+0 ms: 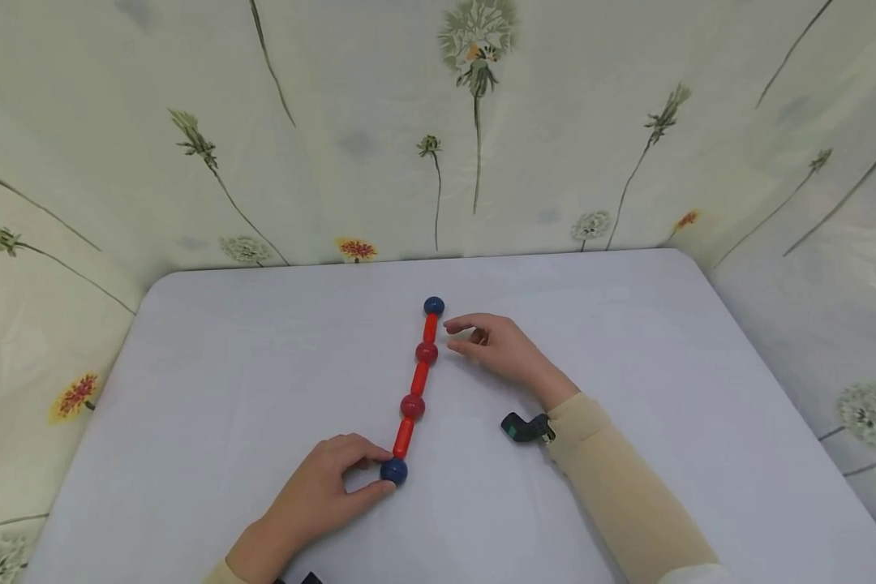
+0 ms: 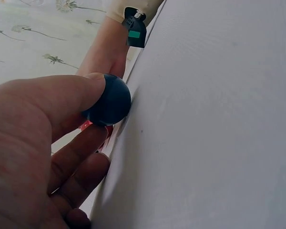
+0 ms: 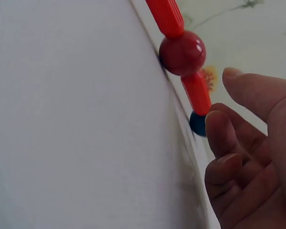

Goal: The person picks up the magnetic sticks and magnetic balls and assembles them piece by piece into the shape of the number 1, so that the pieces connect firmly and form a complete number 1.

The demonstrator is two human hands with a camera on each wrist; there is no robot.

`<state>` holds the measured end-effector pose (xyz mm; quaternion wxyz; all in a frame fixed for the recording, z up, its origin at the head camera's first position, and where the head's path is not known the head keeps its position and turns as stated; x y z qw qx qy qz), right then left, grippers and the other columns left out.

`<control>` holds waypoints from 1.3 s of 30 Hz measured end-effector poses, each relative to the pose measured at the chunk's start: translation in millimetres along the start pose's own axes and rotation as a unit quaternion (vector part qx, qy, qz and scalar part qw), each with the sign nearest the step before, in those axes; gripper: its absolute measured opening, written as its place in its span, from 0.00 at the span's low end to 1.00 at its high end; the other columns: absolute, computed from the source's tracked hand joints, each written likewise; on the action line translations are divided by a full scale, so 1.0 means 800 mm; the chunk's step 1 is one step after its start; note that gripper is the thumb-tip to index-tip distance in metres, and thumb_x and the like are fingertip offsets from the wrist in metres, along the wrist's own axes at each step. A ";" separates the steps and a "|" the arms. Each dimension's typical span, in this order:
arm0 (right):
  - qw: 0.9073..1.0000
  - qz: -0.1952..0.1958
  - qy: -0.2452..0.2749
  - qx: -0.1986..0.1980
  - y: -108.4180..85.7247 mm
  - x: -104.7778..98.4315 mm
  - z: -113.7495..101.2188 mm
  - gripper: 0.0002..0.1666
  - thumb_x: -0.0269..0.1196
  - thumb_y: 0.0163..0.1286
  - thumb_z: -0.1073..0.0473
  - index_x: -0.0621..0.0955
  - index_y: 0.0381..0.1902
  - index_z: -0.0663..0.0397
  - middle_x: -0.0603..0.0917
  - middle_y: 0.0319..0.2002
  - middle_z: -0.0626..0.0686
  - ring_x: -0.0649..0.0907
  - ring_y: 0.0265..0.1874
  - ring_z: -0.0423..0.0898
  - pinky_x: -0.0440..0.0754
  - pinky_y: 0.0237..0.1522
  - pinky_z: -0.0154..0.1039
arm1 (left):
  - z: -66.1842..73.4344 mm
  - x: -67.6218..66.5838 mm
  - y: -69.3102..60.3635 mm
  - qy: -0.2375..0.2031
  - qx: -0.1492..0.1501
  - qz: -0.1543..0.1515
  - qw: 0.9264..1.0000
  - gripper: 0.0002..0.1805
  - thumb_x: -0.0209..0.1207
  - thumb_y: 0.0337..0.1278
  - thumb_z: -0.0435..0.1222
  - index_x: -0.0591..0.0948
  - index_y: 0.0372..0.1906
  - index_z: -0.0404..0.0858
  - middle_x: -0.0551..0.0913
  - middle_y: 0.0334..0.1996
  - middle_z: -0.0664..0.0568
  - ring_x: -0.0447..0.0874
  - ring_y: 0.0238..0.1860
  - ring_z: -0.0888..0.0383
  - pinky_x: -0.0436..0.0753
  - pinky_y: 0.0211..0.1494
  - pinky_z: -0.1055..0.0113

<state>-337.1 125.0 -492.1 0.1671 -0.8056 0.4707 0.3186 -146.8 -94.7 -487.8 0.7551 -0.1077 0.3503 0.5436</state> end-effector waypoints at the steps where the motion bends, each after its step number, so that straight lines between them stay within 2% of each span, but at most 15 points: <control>1: 1.000 -0.002 -0.002 -0.005 -0.001 0.003 -0.003 0.21 0.66 0.68 0.45 0.83 0.57 0.38 0.82 0.48 0.35 0.80 0.37 0.43 0.81 0.38 0.42 | 0.000 0.000 0.000 0.000 0.001 0.000 1.000 0.16 0.71 0.53 0.48 0.84 0.48 0.60 0.81 0.39 0.74 0.77 0.39 0.69 0.80 0.43 0.67; 7: 0.999 -0.003 -0.025 -0.029 -0.002 0.018 -0.015 0.19 0.67 0.67 0.46 0.83 0.55 0.35 0.82 0.47 0.35 0.80 0.37 0.39 0.81 0.40 0.37 | -0.001 0.001 0.000 0.002 0.007 0.002 1.000 0.16 0.72 0.53 0.47 0.84 0.48 0.59 0.81 0.39 0.74 0.77 0.39 0.69 0.79 0.43 0.67; 14: 0.998 -0.016 -0.034 -0.056 -0.001 0.029 -0.027 0.18 0.67 0.67 0.46 0.83 0.55 0.34 0.82 0.44 0.33 0.80 0.35 0.39 0.80 0.39 0.37 | 0.001 0.004 -0.001 0.001 0.003 -0.006 1.000 0.17 0.72 0.53 0.47 0.84 0.49 0.59 0.80 0.39 0.74 0.77 0.39 0.69 0.79 0.44 0.67; 22: 0.998 -0.026 -0.033 -0.047 -0.001 0.032 -0.031 0.18 0.68 0.67 0.47 0.84 0.55 0.34 0.82 0.44 0.33 0.80 0.34 0.38 0.80 0.39 0.36 | 0.008 0.009 0.001 0.015 -0.012 -0.020 1.000 0.18 0.73 0.51 0.47 0.84 0.48 0.59 0.80 0.39 0.75 0.77 0.40 0.69 0.79 0.45 0.67; 25: 0.998 -0.028 -0.034 -0.043 0.000 0.033 -0.033 0.19 0.68 0.67 0.48 0.84 0.55 0.35 0.83 0.44 0.33 0.81 0.34 0.37 0.80 0.39 0.36 | 0.011 0.011 0.002 0.019 -0.001 -0.019 1.000 0.18 0.73 0.51 0.48 0.84 0.48 0.59 0.80 0.39 0.75 0.77 0.40 0.70 0.78 0.45 0.66; 32: 0.998 -0.023 -0.029 -0.055 0.002 0.038 -0.034 0.19 0.68 0.67 0.49 0.83 0.56 0.34 0.82 0.43 0.33 0.80 0.33 0.38 0.81 0.37 0.35 | 0.018 0.017 0.002 0.058 0.029 -0.012 0.998 0.16 0.70 0.53 0.53 0.84 0.47 0.59 0.80 0.39 0.74 0.76 0.39 0.71 0.77 0.44 0.66; 39: 0.998 -0.017 -0.024 -0.063 0.005 0.043 -0.029 0.18 0.68 0.67 0.47 0.84 0.55 0.31 0.83 0.41 0.32 0.80 0.31 0.38 0.80 0.35 0.36 | 0.026 0.017 0.003 0.063 0.048 -0.005 0.997 0.17 0.71 0.52 0.52 0.84 0.47 0.57 0.81 0.39 0.72 0.77 0.39 0.71 0.78 0.44 0.66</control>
Point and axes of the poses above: each hand's wrist, its own y-axis towards the middle knuckle, its own x-axis out of the palm, z = x × y, the point moved 9 cm from there along y, towards the middle knuckle
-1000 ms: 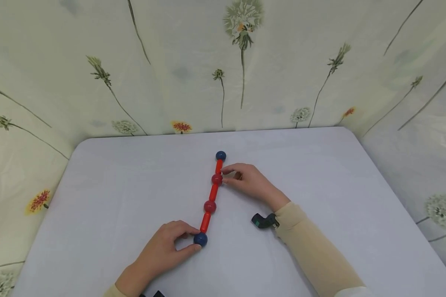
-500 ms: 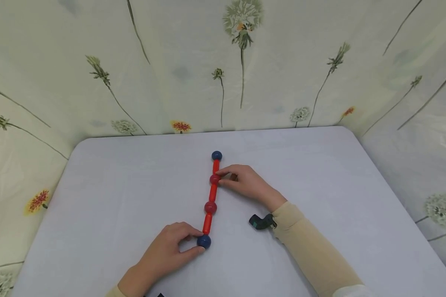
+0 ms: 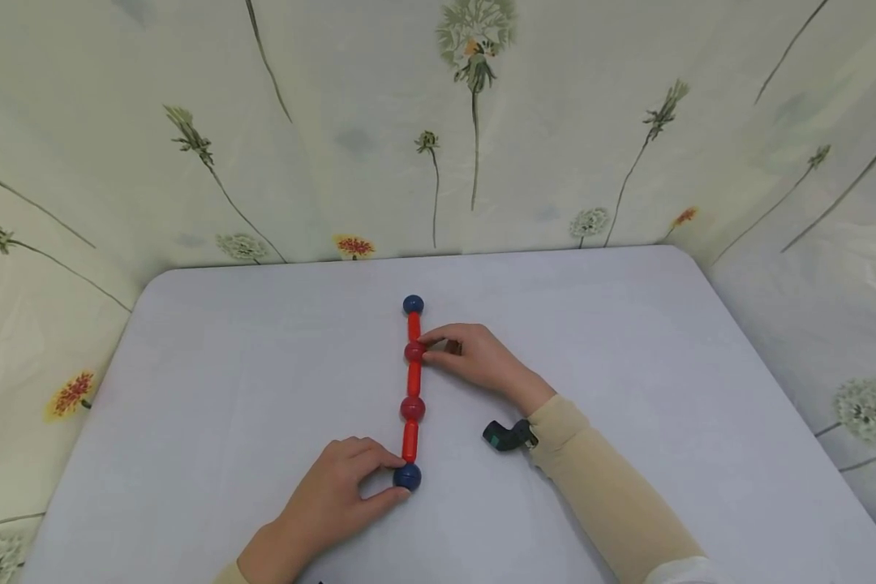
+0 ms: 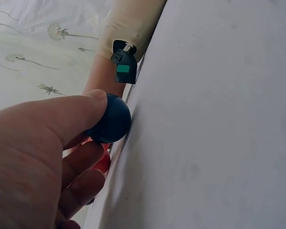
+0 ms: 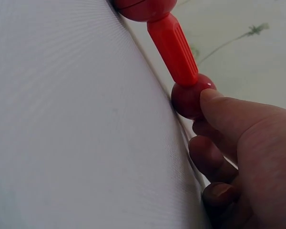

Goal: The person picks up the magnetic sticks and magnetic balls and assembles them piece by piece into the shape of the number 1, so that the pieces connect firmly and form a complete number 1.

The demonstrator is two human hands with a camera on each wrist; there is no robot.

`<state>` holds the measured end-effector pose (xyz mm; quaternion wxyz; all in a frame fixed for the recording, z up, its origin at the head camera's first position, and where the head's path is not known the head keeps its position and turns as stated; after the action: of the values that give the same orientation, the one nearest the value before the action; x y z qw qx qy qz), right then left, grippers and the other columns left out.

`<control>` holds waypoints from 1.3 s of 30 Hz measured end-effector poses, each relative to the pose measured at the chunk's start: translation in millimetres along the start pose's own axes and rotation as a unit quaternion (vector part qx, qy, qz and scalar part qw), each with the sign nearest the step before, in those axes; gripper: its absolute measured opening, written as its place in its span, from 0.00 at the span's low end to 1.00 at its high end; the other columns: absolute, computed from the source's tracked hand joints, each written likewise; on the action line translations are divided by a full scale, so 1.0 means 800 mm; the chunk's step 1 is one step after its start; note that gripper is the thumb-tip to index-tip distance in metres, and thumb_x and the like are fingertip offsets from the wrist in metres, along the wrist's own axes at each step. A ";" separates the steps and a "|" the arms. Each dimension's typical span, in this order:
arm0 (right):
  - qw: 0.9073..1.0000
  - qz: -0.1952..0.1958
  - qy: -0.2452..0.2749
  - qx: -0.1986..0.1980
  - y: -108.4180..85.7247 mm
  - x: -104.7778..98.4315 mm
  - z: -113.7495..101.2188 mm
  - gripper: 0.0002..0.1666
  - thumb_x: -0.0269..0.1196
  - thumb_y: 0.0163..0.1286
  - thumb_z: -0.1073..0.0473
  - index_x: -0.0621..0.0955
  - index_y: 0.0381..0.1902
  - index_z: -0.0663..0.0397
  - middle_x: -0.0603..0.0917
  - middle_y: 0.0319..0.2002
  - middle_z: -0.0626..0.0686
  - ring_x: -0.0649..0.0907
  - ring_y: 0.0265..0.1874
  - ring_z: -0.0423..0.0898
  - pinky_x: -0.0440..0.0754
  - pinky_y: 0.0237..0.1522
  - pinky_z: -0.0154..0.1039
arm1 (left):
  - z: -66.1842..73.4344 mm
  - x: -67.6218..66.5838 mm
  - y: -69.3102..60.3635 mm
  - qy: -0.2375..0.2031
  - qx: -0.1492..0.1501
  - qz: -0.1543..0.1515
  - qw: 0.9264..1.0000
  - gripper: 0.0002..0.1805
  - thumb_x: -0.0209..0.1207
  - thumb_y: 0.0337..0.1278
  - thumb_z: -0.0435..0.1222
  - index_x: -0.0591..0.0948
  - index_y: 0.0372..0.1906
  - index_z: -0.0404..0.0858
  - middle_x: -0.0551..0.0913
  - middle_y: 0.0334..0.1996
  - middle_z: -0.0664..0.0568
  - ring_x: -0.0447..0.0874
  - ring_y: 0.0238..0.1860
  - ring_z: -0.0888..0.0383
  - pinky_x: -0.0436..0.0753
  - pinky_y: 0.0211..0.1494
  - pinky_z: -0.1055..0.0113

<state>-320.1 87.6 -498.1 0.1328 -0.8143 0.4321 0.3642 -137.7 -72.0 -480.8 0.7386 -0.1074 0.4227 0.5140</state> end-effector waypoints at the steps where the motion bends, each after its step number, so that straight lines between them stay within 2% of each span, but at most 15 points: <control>1: 1.000 0.002 0.000 -0.002 0.000 0.000 0.000 0.18 0.68 0.67 0.47 0.84 0.55 0.31 0.83 0.40 0.32 0.80 0.31 0.38 0.80 0.35 0.36 | 0.001 0.000 0.000 0.001 0.002 0.001 1.000 0.17 0.71 0.52 0.52 0.84 0.47 0.56 0.81 0.39 0.72 0.77 0.39 0.71 0.78 0.44 0.66; 10: 1.000 0.016 -0.010 -0.017 -0.002 0.000 0.003 0.19 0.67 0.67 0.44 0.84 0.55 0.31 0.83 0.41 0.30 0.79 0.31 0.36 0.80 0.34 0.34 | 0.004 0.000 0.001 0.000 0.016 0.008 1.000 0.16 0.71 0.52 0.51 0.84 0.47 0.56 0.81 0.38 0.72 0.77 0.38 0.70 0.78 0.44 0.66; 18: 1.000 0.019 -0.019 -0.008 -0.013 0.003 0.010 0.19 0.67 0.66 0.44 0.84 0.55 0.34 0.83 0.39 0.31 0.79 0.31 0.36 0.80 0.35 0.34 | 0.001 0.011 -0.001 -0.006 -0.005 -0.010 1.000 0.16 0.70 0.53 0.54 0.84 0.47 0.58 0.80 0.39 0.74 0.77 0.40 0.72 0.78 0.45 0.66; 24: 1.000 0.017 -0.018 -0.019 -0.013 0.008 0.004 0.18 0.67 0.67 0.45 0.84 0.54 0.33 0.83 0.38 0.31 0.79 0.31 0.36 0.79 0.34 0.34 | 0.001 0.009 -0.007 -0.009 -0.009 -0.006 1.000 0.16 0.70 0.52 0.53 0.84 0.46 0.58 0.80 0.39 0.74 0.77 0.41 0.72 0.77 0.45 0.65; 29: 1.000 0.012 -0.014 -0.019 -0.015 0.014 0.001 0.17 0.67 0.67 0.45 0.84 0.54 0.30 0.82 0.37 0.31 0.78 0.31 0.36 0.79 0.34 0.34 | -0.002 0.011 -0.014 -0.007 -0.023 -0.021 1.000 0.17 0.68 0.53 0.56 0.83 0.48 0.60 0.80 0.39 0.76 0.76 0.41 0.73 0.77 0.45 0.66; 34: 0.999 0.028 -0.009 -0.022 -0.016 0.009 -0.001 0.17 0.68 0.66 0.45 0.84 0.53 0.30 0.83 0.38 0.30 0.79 0.31 0.35 0.79 0.34 0.34 | -0.002 0.007 -0.014 -0.018 -0.015 -0.022 0.999 0.20 0.68 0.52 0.58 0.82 0.50 0.60 0.80 0.39 0.75 0.76 0.40 0.72 0.76 0.43 0.66; 36: 0.999 0.031 -0.004 -0.019 -0.016 0.007 0.000 0.18 0.67 0.67 0.45 0.84 0.54 0.32 0.83 0.39 0.30 0.79 0.32 0.36 0.80 0.35 0.35 | -0.004 0.005 -0.013 -0.026 -0.022 -0.020 0.999 0.21 0.68 0.52 0.59 0.82 0.50 0.60 0.80 0.39 0.75 0.76 0.40 0.71 0.76 0.43 0.66; 39: 1.000 0.023 0.011 0.010 -0.016 0.003 0.007 0.20 0.65 0.68 0.43 0.82 0.57 0.33 0.83 0.41 0.30 0.80 0.34 0.36 0.80 0.38 0.36 | -0.012 -0.004 -0.011 -0.038 -0.034 -0.014 0.999 0.20 0.67 0.53 0.58 0.82 0.50 0.58 0.81 0.39 0.72 0.76 0.39 0.69 0.77 0.42 0.67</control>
<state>-311.5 96.8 -505.2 0.1273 -0.8066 0.4558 0.3542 -135.3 -83.9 -486.7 0.7572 -0.1189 0.3750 0.5214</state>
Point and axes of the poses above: each hand's wrist, its own y-axis towards the middle knuckle, its own x-axis out of the palm, z = x × y, the point moved 9 cm from there along y, towards the middle knuckle
